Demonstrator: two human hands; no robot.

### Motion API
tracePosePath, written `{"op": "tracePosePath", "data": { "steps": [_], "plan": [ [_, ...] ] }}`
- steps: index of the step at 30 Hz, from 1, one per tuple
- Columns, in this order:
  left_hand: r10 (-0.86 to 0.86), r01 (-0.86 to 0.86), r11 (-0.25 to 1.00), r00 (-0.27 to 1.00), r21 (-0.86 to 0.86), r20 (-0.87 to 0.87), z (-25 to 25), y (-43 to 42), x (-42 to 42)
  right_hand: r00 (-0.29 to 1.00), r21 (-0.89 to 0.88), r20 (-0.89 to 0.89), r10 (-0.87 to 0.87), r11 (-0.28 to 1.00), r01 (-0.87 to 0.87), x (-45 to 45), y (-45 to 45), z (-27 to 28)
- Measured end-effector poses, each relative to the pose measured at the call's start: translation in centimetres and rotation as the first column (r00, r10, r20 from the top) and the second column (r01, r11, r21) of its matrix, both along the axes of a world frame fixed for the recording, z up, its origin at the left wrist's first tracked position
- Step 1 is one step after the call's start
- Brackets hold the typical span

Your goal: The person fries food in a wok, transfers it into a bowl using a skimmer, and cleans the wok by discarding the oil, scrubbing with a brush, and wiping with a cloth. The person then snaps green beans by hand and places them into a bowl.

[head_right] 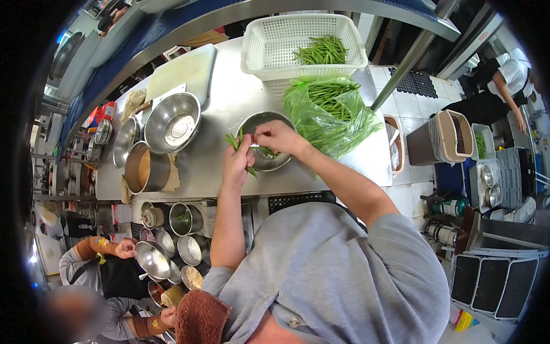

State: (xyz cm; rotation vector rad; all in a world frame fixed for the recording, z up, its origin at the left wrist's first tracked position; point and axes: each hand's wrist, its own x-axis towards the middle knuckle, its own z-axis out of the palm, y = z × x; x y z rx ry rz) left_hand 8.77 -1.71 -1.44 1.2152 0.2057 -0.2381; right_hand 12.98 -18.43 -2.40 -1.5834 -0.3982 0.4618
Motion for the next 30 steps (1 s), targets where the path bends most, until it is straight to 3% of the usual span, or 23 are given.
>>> {"op": "tracePosePath", "data": {
  "steps": [3,5,7,8,9,11,12,14,16,17,18,20,21,23,24,25,26,28,29,30],
  "plan": [
    [0.057,-0.062,0.996,0.995,0.061,0.077,-0.7,-1.3,-0.1,0.991,0.117,-0.077,-0.111,0.986,0.12,0.5,0.2,1.0],
    [0.11,-0.129,0.981,0.985,0.143,0.132,-0.6,-1.5,0.2,0.986,0.037,-0.098,-0.132,0.99,0.136,1.2,-0.4,1.0],
    [0.151,-0.155,0.987,0.985,0.048,0.081,0.3,-0.8,0.4,0.945,-0.24,0.292,-0.144,0.946,0.218,1.6,-1.2,0.2],
    [0.15,-0.154,0.987,0.985,0.049,0.083,1.0,-0.5,0.4,0.945,-0.329,0.326,-0.043,0.931,0.156,1.0,-1.4,0.5],
    [0.097,-0.097,0.995,0.993,0.0,0.071,1.8,-0.2,0.3,0.944,-0.327,0.327,-0.048,0.932,0.16,0.3,-1.0,0.4],
    [0.033,-0.03,0.998,0.997,-0.049,0.067,3.2,-0.4,0.2,0.845,-0.3,0.516,0.138,0.954,0.028,-0.4,-0.1,0.3],
    [0.044,-0.039,0.998,0.994,-0.048,0.102,3.8,-0.6,0.2,0.747,-0.246,0.656,0.106,0.966,0.078,-0.2,0.5,-0.4],
    [0.037,-0.032,0.999,0.988,-0.039,0.148,5.3,-1.1,0.1,0.756,-0.212,0.654,0.022,0.965,0.155,-0.1,0.5,0.1],
    [0.301,-0.353,0.93,0.892,0.102,0.338,7.0,-1.8,-0.2,0.74,-0.172,0.664,-0.106,0.942,0.289,0.0,0.1,1.4],
    [0.277,-0.333,0.937,0.892,0.105,0.357,5.5,-1.6,0.3,0.726,-0.157,0.676,-0.13,0.936,0.314,0.0,0.1,1.8],
    [0.161,-0.248,0.939,0.929,0.238,0.333,2.2,-1.0,1.2,0.728,-0.149,0.68,-0.084,0.957,0.249,-0.1,0.2,2.1],
    [0.011,-0.063,0.941,0.988,0.333,0.155,2.3,-1.8,1.6,0.731,-0.181,0.681,-0.035,0.96,0.215,-0.8,0.7,2.6],
    [-0.011,-0.047,0.94,0.986,0.338,0.169,2.6,-2.3,2.5,0.72,-0.171,0.691,-0.056,0.956,0.238,-0.6,-0.2,3.1],
    [0.077,-0.108,0.978,0.982,0.177,0.172,3.0,-2.7,4.0,0.811,-0.273,0.586,0.006,0.943,0.191,-1.0,-3.0,4.2],
    [0.021,-0.06,0.968,0.987,0.244,0.16,3.8,-2.9,6.1,0.759,-0.25,0.632,-0.158,0.885,0.392,-1.2,-5.3,4.8],
    [0.051,-0.07,0.976,0.994,0.208,0.093,4.5,-3.7,8.4,0.755,-0.271,0.602,-0.259,0.823,0.499,-0.1,-7.9,3.9],
    [-0.012,-0.016,0.974,0.993,0.228,0.121,5.6,-4.7,10.9,0.725,-0.421,0.631,-0.275,0.665,0.618,0.8,-10.5,3.7],
    [-0.11,0.113,0.994,0.983,-0.011,0.146,6.7,-7.0,17.3,0.768,-0.561,0.603,-0.218,0.568,0.602,2.9,-15.4,2.5],
    [-0.156,0.162,0.986,0.978,-0.03,0.141,7.2,-8.3,20.4,0.766,-0.56,0.606,-0.214,0.57,0.601,3.2,-16.3,1.9],
    [-0.136,0.145,0.986,0.985,-0.082,0.109,8.6,-10.5,22.5,0.86,-0.671,0.505,-0.074,0.593,0.445,3.4,-16.9,1.4]
  ]
}}
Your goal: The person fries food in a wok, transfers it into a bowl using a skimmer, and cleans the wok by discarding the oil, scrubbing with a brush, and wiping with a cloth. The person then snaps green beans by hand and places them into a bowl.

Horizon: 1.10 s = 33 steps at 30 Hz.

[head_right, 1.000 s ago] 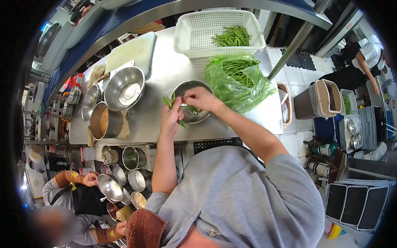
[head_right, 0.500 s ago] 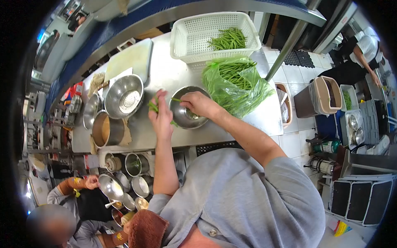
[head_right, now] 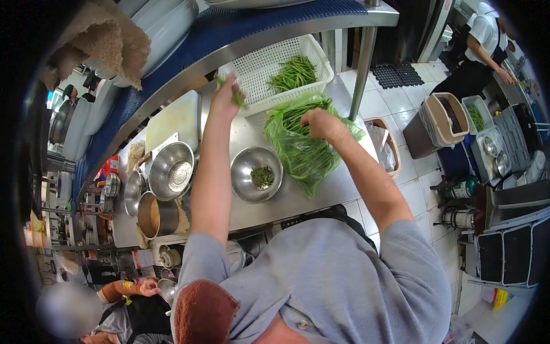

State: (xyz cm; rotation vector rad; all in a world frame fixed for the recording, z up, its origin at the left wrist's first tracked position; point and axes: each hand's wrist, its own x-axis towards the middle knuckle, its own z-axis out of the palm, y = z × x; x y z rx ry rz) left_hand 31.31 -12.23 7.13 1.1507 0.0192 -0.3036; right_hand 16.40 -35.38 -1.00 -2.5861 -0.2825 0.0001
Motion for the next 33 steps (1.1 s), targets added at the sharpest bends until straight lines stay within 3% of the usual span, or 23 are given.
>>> {"op": "tracePosePath", "data": {
  "steps": [1,2,3,4,5,7,9,12,14,16,17,19,23,26,28,30,31,32,33],
  "plan": [
    [0.013,-0.015,0.999,0.999,-0.045,-0.042,1.4,-1.9,0.7,0.983,-0.06,-0.142,0.118,0.99,-0.127,0.1,-0.2,-0.3],
    [0.014,-0.016,0.999,0.999,-0.045,-0.044,2.0,-2.4,0.6,0.951,-0.043,-0.29,0.104,0.992,-0.122,0.0,0.0,-0.1],
    [0.082,-0.074,0.994,0.992,0.078,-0.1,2.7,-2.8,0.4,0.951,-0.043,-0.291,0.105,0.991,-0.123,0.0,0.3,-0.1],
    [0.156,-0.126,0.972,0.977,0.2,-0.146,3.2,-3.1,0.2,0.964,-0.164,-0.22,0.15,0.968,-0.188,0.0,0.4,-0.2],
    [0.158,-0.127,0.971,0.976,0.201,-0.149,2.2,-2.7,-0.2,0.967,-0.284,-0.156,0.203,0.928,-0.241,0.0,0.7,-0.4],
    [-0.133,0.091,0.947,0.984,0.309,0.119,-1.2,-0.4,-2.8,0.972,-0.331,-0.126,0.199,0.915,-0.23,0.0,1.6,-1.4],
    [-0.263,0.162,0.887,0.947,0.433,0.184,-2.0,1.8,-7.5,0.978,-0.383,-0.097,0.186,0.9,-0.209,0.0,2.7,-1.3],
    [-0.207,-0.01,0.832,0.922,0.555,0.328,-5.4,5.9,-12.4,0.952,-0.452,-0.177,0.251,0.838,-0.305,0.4,3.0,-0.1],
    [-0.165,-0.087,0.807,0.916,0.585,0.364,-6.6,9.0,-15.5,0.938,-0.347,-0.093,0.333,0.872,-0.344,1.2,2.3,-0.3],
    [-0.15,-0.306,0.5,0.891,0.81,0.429,-8.1,12.4,-17.8,0.942,-0.36,-0.075,0.327,0.872,-0.332,0.8,2.6,-0.7],
    [-0.123,-0.31,0.493,0.9,0.813,0.418,-9.0,13.3,-18.8,0.949,-0.365,-0.053,0.31,0.879,-0.307,0.5,3.0,-1.1],
    [-0.064,-0.275,0.345,0.947,0.898,0.315,-10.5,14.7,-20.6,0.936,-0.405,-0.076,0.343,0.847,-0.343,0.9,3.5,-2.0],
    [-0.018,-0.183,0.533,0.974,0.826,0.228,-12.3,14.9,-22.5,0.924,-0.391,-0.137,0.356,0.838,-0.381,1.4,3.8,-1.5],
    [0.043,-0.17,0.583,0.983,0.795,0.179,-12.2,14.8,-23.7,0.899,-0.349,-0.139,0.415,0.829,-0.437,2.3,3.3,-0.4],
    [0.062,-0.184,0.54,0.982,0.821,0.179,-11.3,14.8,-24.5,0.889,-0.331,-0.11,0.445,0.827,-0.455,2.9,2.6,0.4],
    [0.072,-0.189,0.498,0.982,0.846,0.176,-10.3,14.0,-24.7,0.951,-0.152,-0.005,0.31,0.94,-0.307,2.9,1.9,3.0],
    [-0.023,-0.441,0.309,0.882,0.843,0.47,-10.0,13.3,-24.7,0.951,-0.154,-0.005,0.308,0.94,-0.305,2.8,1.5,2.9],
    [-0.173,-0.68,0.141,0.698,0.719,0.694,-9.7,12.4,-24.5,0.95,-0.085,0.011,0.312,0.947,-0.31,2.9,1.0,2.6],
    [-0.198,-0.64,0.276,0.693,0.718,0.693,-8.5,10.8,-24.0,0.948,-0.017,0.028,0.316,0.949,-0.315,3.1,0.7,2.2]
  ]
}}
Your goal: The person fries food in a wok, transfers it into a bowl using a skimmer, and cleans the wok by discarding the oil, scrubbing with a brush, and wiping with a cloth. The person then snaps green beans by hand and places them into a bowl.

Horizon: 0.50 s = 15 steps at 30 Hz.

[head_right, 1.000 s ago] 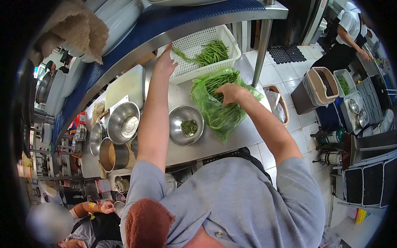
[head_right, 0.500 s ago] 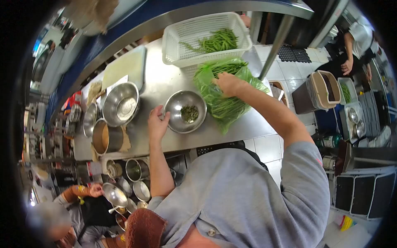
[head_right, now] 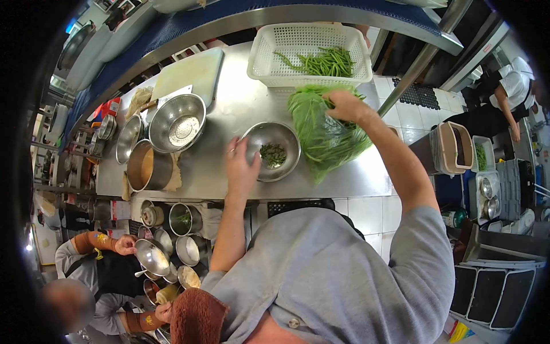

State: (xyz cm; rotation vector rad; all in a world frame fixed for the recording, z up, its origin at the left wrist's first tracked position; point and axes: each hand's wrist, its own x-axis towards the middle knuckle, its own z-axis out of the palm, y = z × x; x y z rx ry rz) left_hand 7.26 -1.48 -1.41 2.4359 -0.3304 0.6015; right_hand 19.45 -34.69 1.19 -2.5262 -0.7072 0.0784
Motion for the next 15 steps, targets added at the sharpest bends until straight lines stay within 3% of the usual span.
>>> {"op": "tracePosePath", "data": {
  "steps": [1,3,5,8,9,11,14,15],
  "plan": [
    [-0.115,0.113,0.99,0.993,-0.082,-0.019,1.4,-2.0,0.6,0.999,-0.017,0.006,-0.05,0.999,0.05,-0.7,0.4,-1.1],
    [-0.36,0.355,0.931,0.931,-0.09,-0.055,3.6,-6.6,2.2,0.998,-0.05,0.054,-0.034,0.998,0.037,-1.8,1.5,-3.0],
    [-0.486,0.486,0.874,0.874,-0.012,-0.017,3.3,-10.6,4.6,0.997,-0.189,0.074,0.0,0.982,0.014,-1.2,1.4,-5.6],
    [-0.491,0.501,0.855,0.866,0.137,-0.096,1.2,-13.0,8.4,0.997,-0.242,-0.028,-0.074,0.968,0.065,-1.3,1.3,-6.5],
    [-0.497,0.504,0.853,0.863,0.137,-0.087,1.6,-13.3,8.7,0.999,-0.232,-0.037,-0.001,0.973,-0.007,-1.3,1.3,-6.1],
    [-0.28,0.496,0.811,0.795,0.311,-0.537,3.1,-13.0,9.3,0.998,-0.229,-0.064,0.017,0.973,-0.032,-1.6,0.7,-3.8],
    [-0.274,0.481,0.794,0.828,0.371,-0.489,3.5,-11.9,9.0,0.998,-0.151,-0.063,-0.023,0.989,0.013,-1.3,-0.9,-2.3],
    [-0.269,0.478,0.796,0.829,0.372,-0.491,3.4,-11.6,8.9,0.981,-0.014,-0.175,-0.085,0.996,0.084,-0.3,-1.6,-2.2]
  ]
}}
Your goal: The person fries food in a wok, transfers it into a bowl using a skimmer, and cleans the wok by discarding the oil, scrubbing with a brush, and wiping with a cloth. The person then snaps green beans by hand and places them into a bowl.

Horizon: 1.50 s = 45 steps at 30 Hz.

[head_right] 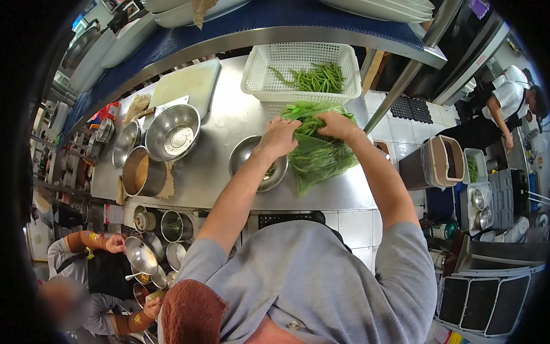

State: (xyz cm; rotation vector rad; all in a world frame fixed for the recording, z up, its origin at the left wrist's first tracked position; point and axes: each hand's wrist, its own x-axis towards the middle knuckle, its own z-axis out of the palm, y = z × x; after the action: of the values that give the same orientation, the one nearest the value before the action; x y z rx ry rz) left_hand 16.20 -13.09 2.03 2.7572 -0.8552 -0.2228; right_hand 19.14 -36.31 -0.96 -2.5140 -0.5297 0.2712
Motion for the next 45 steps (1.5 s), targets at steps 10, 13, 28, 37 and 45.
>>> {"op": "tracePosePath", "data": {
  "steps": [10,13,28,37,45],
  "plan": [
    [-0.021,0.009,0.831,1.0,-0.557,-0.016,-1.4,0.5,-0.5,0.963,0.325,0.216,-0.159,0.942,0.082,-1.0,0.2,4.4],
    [0.023,-0.01,0.712,1.0,-0.702,0.009,0.1,0.7,-0.8,0.966,0.39,0.169,-0.194,0.914,0.115,-1.0,1.1,6.1],
    [0.29,-0.419,0.338,0.898,-0.843,-0.33,1.4,12.4,-4.4,0.948,0.477,0.301,0.101,0.845,-0.242,-4.1,17.6,6.3],
    [0.381,-0.42,0.421,0.886,-0.804,-0.264,-2.0,13.4,-7.9,0.943,0.257,0.152,0.295,0.91,-0.326,-4.3,15.9,5.7],
    [0.326,-0.222,0.664,0.945,-0.714,0.01,-2.8,11.5,-7.8,0.98,-0.097,0.166,0.108,0.991,-0.093,1.4,3.8,-2.2]
  ]
}}
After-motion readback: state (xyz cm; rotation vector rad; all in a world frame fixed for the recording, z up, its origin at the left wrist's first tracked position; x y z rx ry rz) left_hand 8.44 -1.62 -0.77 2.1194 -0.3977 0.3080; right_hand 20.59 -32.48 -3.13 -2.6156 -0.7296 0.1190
